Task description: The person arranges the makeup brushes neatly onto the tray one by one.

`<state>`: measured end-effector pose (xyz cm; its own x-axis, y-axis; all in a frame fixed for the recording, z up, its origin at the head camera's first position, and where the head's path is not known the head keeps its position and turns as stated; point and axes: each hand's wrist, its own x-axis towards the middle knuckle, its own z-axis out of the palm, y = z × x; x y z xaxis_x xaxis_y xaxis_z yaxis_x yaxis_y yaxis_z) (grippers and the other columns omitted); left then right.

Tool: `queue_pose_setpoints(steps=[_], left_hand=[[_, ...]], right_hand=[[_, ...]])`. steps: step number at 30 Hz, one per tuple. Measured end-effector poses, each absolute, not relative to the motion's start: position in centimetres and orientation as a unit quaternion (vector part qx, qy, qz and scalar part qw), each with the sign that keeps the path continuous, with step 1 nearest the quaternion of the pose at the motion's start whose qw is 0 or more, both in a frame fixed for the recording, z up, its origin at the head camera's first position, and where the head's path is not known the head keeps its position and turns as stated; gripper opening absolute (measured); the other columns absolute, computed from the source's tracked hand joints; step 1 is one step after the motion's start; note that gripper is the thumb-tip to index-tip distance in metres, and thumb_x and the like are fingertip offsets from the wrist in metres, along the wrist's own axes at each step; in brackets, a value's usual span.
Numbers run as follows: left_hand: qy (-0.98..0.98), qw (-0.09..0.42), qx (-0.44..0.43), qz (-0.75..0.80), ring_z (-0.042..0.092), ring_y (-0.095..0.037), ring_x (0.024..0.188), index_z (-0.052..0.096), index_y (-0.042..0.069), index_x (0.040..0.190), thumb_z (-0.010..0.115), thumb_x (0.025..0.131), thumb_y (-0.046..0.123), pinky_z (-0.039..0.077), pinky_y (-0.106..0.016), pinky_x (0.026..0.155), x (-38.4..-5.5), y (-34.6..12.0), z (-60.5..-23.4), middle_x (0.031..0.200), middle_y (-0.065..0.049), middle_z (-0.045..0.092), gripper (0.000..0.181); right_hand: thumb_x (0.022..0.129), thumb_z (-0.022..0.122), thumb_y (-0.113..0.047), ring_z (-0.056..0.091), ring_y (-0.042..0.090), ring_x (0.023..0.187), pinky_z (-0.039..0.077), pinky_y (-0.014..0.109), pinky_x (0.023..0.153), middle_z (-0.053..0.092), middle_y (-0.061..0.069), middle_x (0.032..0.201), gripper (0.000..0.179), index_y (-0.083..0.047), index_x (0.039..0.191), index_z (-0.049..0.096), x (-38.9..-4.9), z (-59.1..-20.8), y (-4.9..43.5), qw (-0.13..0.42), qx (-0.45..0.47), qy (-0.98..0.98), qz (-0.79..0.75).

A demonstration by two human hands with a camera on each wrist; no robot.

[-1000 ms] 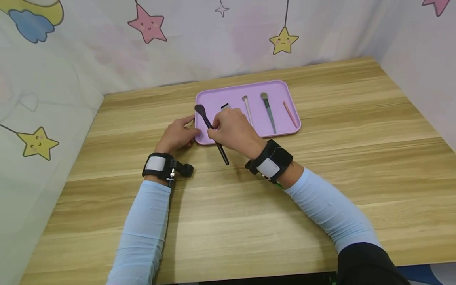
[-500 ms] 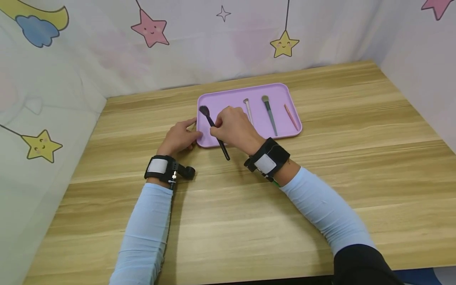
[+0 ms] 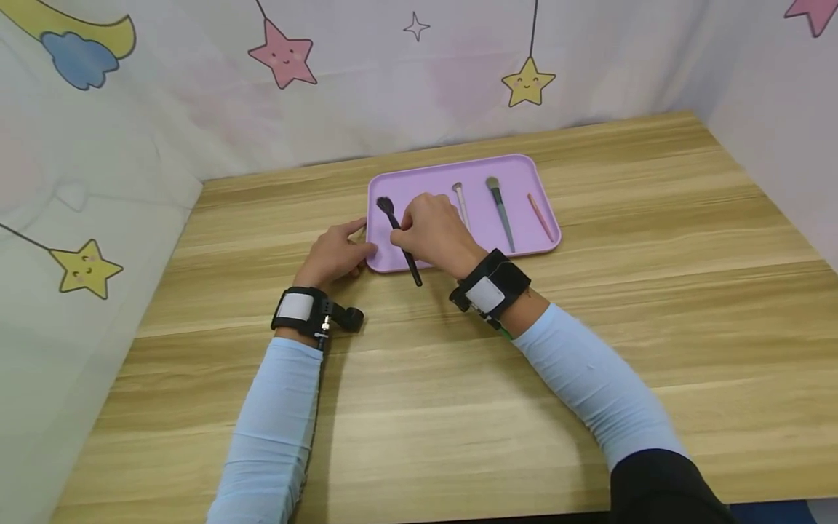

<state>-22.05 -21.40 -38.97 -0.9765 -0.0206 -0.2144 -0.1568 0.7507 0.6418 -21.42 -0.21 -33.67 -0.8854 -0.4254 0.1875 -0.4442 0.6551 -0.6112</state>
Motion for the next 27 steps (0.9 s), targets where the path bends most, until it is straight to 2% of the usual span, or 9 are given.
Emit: queue_pose_setpoints(steps=[9, 27], left_hand=[[0.933, 0.091, -0.041, 0.345, 0.058, -0.016, 0.051, 0.045, 0.025, 0.154, 0.064, 0.09, 0.03, 0.043, -0.03, 0.053, -22.0, -21.5, -39.1, 0.059, -0.005, 0.063, 0.068], [0.932, 0.09, -0.043, 0.349, 0.057, -0.016, 0.049, 0.045, 0.027, 0.154, 0.065, 0.089, 0.03, 0.042, -0.029, 0.052, -22.0, -21.7, -39.0, 0.058, -0.004, 0.062, 0.068]], right_hand=[[0.088, 0.071, -0.019, 0.058, 0.016, 0.047, 0.042, 0.027, 0.046, 0.063, 0.002, 0.057, 0.021, -0.008, 0.071, 0.076, -21.9, -33.8, -0.4, -0.008, 0.225, -0.906, 0.358], [0.087, 0.07, -0.017, 0.061, 0.016, 0.046, 0.041, 0.025, 0.046, 0.063, 0.0, 0.051, 0.022, -0.008, 0.067, 0.076, -23.7, -34.5, -1.7, -0.019, 0.219, -0.911, 0.35]])
